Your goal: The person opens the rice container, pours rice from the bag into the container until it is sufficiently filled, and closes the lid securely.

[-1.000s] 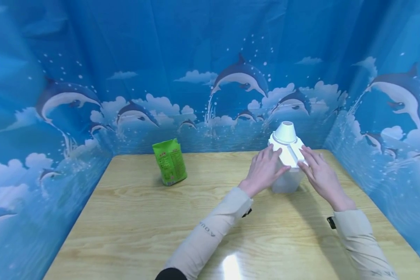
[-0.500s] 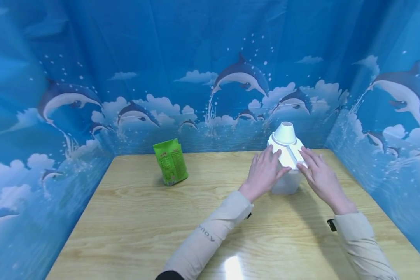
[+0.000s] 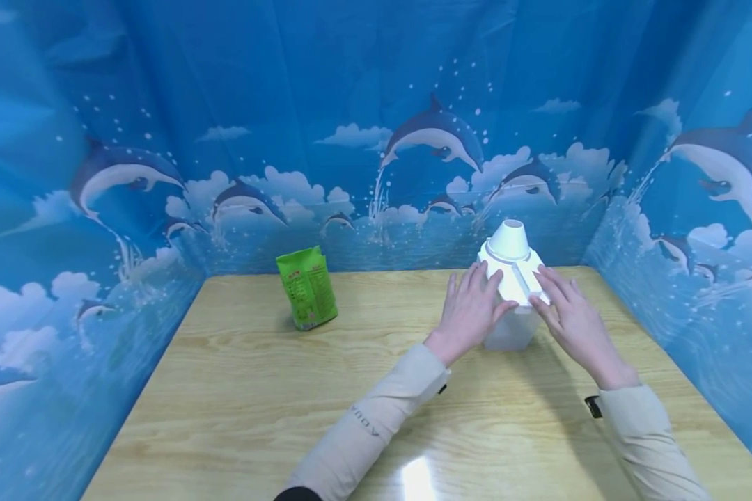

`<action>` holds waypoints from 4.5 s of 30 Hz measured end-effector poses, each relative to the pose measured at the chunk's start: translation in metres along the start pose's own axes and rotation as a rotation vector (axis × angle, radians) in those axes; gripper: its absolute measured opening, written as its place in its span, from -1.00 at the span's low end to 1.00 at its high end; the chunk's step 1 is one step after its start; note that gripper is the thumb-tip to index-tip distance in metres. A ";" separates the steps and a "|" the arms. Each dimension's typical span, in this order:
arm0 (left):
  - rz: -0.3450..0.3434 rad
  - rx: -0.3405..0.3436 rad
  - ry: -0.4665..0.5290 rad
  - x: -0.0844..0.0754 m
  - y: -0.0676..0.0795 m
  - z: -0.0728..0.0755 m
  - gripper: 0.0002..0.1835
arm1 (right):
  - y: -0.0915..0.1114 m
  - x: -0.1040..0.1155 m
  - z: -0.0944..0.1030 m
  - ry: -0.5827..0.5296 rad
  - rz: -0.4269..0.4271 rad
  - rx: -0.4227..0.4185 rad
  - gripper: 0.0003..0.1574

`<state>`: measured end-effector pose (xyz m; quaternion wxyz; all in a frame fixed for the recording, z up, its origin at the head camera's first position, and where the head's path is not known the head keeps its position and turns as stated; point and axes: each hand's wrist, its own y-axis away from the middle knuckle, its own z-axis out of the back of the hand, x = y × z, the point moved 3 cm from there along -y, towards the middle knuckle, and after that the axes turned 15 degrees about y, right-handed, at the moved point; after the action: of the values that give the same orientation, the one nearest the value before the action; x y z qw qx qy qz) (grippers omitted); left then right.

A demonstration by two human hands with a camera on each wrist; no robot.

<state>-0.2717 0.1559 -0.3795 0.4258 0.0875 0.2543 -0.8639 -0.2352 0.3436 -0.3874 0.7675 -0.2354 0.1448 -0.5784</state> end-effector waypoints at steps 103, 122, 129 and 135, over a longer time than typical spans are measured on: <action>0.064 -0.016 0.163 0.040 0.061 0.038 -0.31 | 0.003 0.070 -0.004 0.005 0.064 -0.071 -0.33; 0.084 -0.020 0.160 0.049 0.071 0.046 -0.31 | 0.000 0.084 -0.009 0.006 0.060 -0.087 -0.32; 0.078 -0.026 0.167 0.053 0.075 0.047 -0.31 | -0.001 0.090 -0.011 0.013 0.061 -0.100 -0.32; 0.078 -0.038 0.170 0.057 0.079 0.050 -0.31 | -0.001 0.095 -0.011 0.005 0.057 -0.102 -0.32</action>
<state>-0.2424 0.0511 -0.3861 0.4376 0.1621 0.3023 -0.8312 -0.2142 0.2499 -0.3917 0.7703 -0.2686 0.1826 -0.5487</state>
